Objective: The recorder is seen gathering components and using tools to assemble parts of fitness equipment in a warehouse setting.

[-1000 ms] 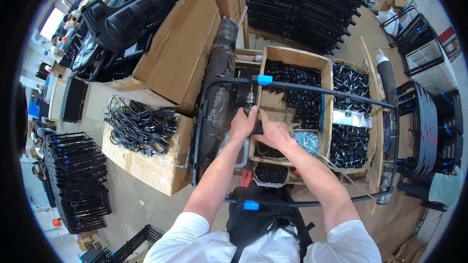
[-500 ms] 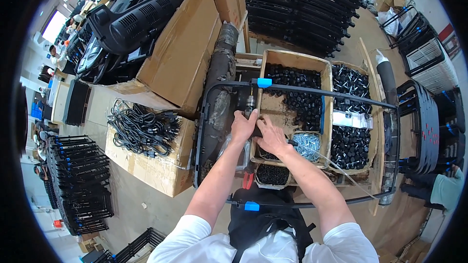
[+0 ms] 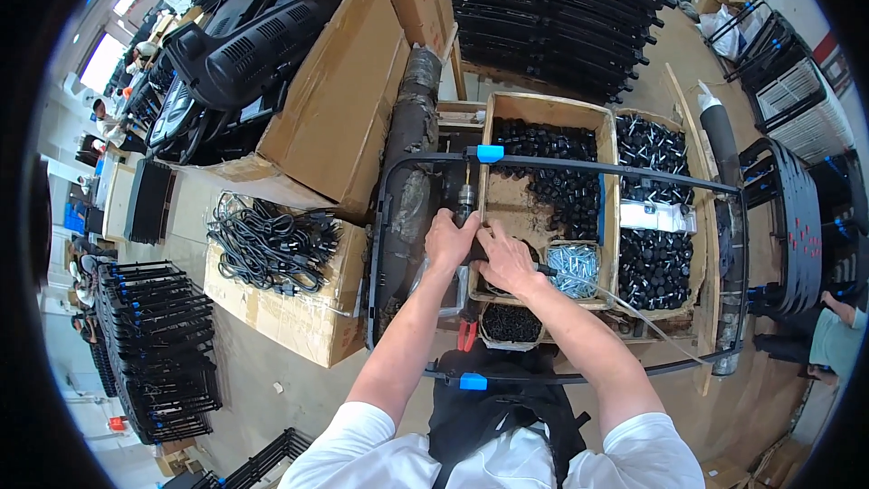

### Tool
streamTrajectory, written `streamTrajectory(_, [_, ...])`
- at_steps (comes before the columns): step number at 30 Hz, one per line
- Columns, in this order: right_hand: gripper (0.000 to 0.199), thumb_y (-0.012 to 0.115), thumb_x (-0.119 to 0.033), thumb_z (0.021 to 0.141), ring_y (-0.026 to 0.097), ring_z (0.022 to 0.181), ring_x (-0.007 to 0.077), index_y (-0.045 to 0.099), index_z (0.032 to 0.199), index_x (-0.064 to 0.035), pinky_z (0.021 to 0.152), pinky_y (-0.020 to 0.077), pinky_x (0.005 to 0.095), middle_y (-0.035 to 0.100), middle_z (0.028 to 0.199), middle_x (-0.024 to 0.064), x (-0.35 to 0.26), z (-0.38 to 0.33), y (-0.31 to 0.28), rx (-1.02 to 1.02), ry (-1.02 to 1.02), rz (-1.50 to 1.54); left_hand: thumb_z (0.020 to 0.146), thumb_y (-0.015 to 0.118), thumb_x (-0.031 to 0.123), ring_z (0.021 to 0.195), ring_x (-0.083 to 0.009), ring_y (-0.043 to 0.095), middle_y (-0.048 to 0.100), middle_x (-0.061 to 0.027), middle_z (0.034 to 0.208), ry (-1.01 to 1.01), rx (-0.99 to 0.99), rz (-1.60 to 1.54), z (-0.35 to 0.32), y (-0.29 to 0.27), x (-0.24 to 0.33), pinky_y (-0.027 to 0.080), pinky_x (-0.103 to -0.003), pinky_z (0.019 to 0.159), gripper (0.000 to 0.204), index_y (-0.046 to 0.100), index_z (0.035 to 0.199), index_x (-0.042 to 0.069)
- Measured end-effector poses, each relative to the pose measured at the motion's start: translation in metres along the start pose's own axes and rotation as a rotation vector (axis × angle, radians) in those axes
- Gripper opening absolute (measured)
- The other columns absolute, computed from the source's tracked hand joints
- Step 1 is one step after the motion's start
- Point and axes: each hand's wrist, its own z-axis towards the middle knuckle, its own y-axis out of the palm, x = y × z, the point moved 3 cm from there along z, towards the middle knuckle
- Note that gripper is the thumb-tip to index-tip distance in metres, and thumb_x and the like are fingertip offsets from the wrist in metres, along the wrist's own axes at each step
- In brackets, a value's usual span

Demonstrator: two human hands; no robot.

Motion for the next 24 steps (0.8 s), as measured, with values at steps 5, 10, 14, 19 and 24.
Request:
streamTrajectory(5, [0.063,0.082,-0.023,0.081,0.068,0.105,0.0449,0.054,0.134,-0.005,0.086,0.0579,0.0535,0.056,0.131,0.0254,0.0,-0.017,0.0,0.034,-0.055,-0.011,0.09,0.074,0.053,0.108,-0.0462,0.069,0.07,-0.0275,0.114,0.046,-0.02,-0.039,-0.012,0.009,-0.011,0.054,-0.053,0.093,0.064,0.064,0.115,-0.004])
streamTrajectory(10, [0.064,0.085,-0.026,0.078,0.071,0.098,0.0449,0.051,0.126,-0.0009,0.084,0.0583,0.0528,0.07,0.103,0.0257,0.019,-0.026,-0.022,0.055,0.03,-0.017,0.091,0.073,0.053,0.104,-0.047,0.069,0.07,-0.0271,0.11,0.106,-0.008,-0.039,-0.023,0.023,0.013,0.054,-0.054,0.091,0.061,0.064,0.111,-0.004])
streamTrajectory(14, [0.064,0.086,-0.026,0.078,0.072,0.095,0.0463,0.047,0.121,0.0004,0.081,0.0586,0.0542,0.073,0.098,0.0283,0.033,-0.019,-0.026,0.025,0.074,-0.014,0.092,0.073,0.054,0.101,-0.0485,0.07,0.07,-0.0272,0.11,0.1,-0.015,-0.03,-0.019,0.025,0.025,0.054,-0.056,0.089,0.06,0.063,0.108,-0.003])
streamTrajectory(19, [0.064,0.086,-0.026,0.077,0.072,0.094,0.0465,0.047,0.122,-0.0001,0.081,0.0586,0.0542,0.073,0.098,0.0283,0.041,-0.018,-0.02,0.063,0.027,-0.02,0.09,0.074,0.055,0.1,-0.0467,0.07,0.071,-0.027,0.106,0.087,0.009,-0.032,-0.017,0.028,0.026,0.053,-0.054,0.089,0.062,0.064,0.107,-0.004])
streamTrajectory(24, [0.078,0.088,-0.025,0.075,0.072,0.095,0.0467,0.045,0.137,-0.001,0.084,0.058,0.0533,0.073,0.101,0.0276,0.049,-0.016,-0.01,0.096,0.016,0.017,0.09,0.074,0.054,0.104,-0.0473,0.069,0.07,-0.027,0.113,0.102,-0.015,0.008,-0.01,0.029,0.03,0.053,-0.054,0.091,0.063,0.061,0.113,-0.004])
